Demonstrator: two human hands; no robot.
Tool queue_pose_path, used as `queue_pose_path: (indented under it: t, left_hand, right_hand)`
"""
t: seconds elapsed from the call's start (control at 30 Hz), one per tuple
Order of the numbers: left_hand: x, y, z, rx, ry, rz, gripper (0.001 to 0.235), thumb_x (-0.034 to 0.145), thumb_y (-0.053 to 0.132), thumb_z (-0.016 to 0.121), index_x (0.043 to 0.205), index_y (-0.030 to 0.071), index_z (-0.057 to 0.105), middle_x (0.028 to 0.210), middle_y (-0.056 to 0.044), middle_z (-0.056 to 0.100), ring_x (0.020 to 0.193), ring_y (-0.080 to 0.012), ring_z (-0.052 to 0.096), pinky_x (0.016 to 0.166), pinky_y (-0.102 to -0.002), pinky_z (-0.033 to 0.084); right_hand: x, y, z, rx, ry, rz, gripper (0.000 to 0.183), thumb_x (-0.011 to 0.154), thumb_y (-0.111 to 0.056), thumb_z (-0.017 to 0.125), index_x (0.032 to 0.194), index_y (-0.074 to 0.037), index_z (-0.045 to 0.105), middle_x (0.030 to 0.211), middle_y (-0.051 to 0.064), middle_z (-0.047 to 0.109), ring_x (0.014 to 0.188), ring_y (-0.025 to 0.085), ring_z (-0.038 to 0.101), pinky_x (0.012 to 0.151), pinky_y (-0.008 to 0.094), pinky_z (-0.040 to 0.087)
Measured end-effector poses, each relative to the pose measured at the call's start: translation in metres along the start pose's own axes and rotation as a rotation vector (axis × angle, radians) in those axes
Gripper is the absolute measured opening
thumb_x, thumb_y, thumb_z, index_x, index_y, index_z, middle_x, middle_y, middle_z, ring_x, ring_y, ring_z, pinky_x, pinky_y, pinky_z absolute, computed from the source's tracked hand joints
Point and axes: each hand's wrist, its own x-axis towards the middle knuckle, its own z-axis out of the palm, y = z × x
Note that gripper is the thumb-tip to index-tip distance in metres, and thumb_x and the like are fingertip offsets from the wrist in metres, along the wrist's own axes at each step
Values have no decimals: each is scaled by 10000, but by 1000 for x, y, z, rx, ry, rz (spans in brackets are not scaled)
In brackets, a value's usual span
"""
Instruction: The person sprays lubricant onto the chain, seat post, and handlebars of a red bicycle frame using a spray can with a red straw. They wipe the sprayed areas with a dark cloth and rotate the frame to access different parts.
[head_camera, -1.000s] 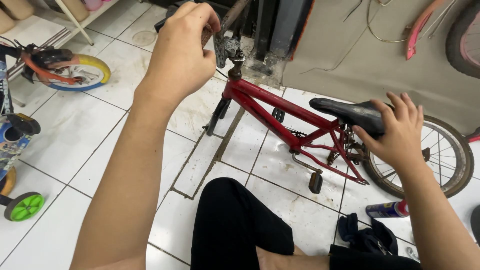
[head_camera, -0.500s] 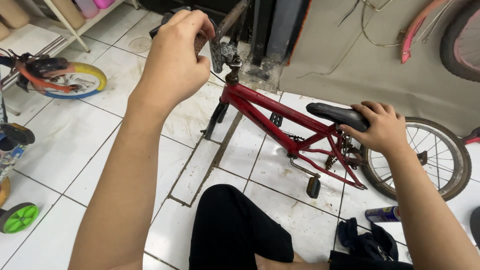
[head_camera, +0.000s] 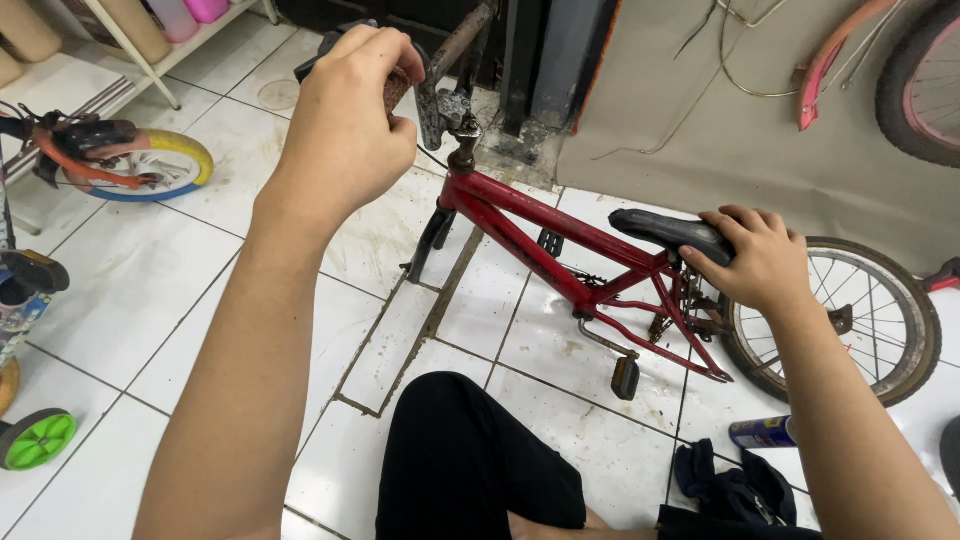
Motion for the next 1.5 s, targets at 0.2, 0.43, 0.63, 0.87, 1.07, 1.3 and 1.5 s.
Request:
queue_pose_path:
  t: [0.2, 0.43, 0.63, 0.87, 1.07, 1.3, 1.5]
  left_hand:
    - [-1, 1, 0, 5, -5, -9, 341, 727, -93, 549, 1019, 65, 627, 1069, -97, 600, 728, -233, 561, 694, -386, 464]
    - [1, -12, 1, -39, 51, 45, 194, 837, -42, 679, 975, 72, 603, 1018, -88, 597, 801, -214, 576, 759, -354, 457]
    - [25, -14, 11, -40, 49, 31, 174, 853, -51, 637, 963, 84, 626, 972, -82, 670, 908, -262, 624, 769, -388, 483]
    - [-44, 29, -12, -60, 25, 7, 229, 896, -113, 561, 1084, 9, 610, 1232, -208, 623, 1175, -338, 578, 1007, -431, 465]
    - [-94, 54, -13, -72, 125, 42, 205, 958, -118, 502, 1109, -20, 599, 1402, -298, 586, 1426, -425, 498, 1184, -459, 419]
    - [-128, 52, -9, -51, 182, 89, 172, 967, -152, 524, 1078, -53, 612, 1404, -305, 581, 1407, -440, 527, 1198, -468, 442]
    - [-165, 36, 7, -134, 242, 76, 157, 962, -159, 515, 996, -66, 638, 1429, -290, 540, 1415, -464, 517, 1216, -496, 449]
  right_hand:
    - [-2, -3, -3, 12, -6, 12, 663, 871, -709, 552, 1393, -310, 644, 1429, -17, 617, 1346, 315, 496, 952, 573, 426]
    - [-2, -7, -10, -23, -87, 23, 899, 714, -792, 617, 1448, -272, 595, 1470, 29, 578, 1351, 350, 480, 975, 609, 417]
    - [13, -2, -8, 43, -151, 121, 806, 671, -692, 733, 1398, -361, 627, 1469, -60, 582, 1372, 305, 462, 977, 623, 428]
    - [-3, 1, -3, 36, -83, 36, 852, 634, -695, 761, 1392, -326, 641, 1457, -62, 592, 1354, 306, 471, 983, 578, 407]
    - [-28, 1, 9, -2, 35, 31, 885, 550, -641, 806, 1364, -320, 675, 1457, -19, 607, 1367, 351, 462, 991, 647, 377]
    - [-50, -3, 28, -32, 240, -52, 865, 585, -738, 791, 1304, -260, 732, 1355, 34, 670, 1333, 416, 507, 1057, 879, 166]
    - [-59, -12, 53, -97, 408, -77, 833, 568, -670, 812, 1281, -240, 774, 1342, 46, 686, 1274, 389, 531, 1040, 702, 337]
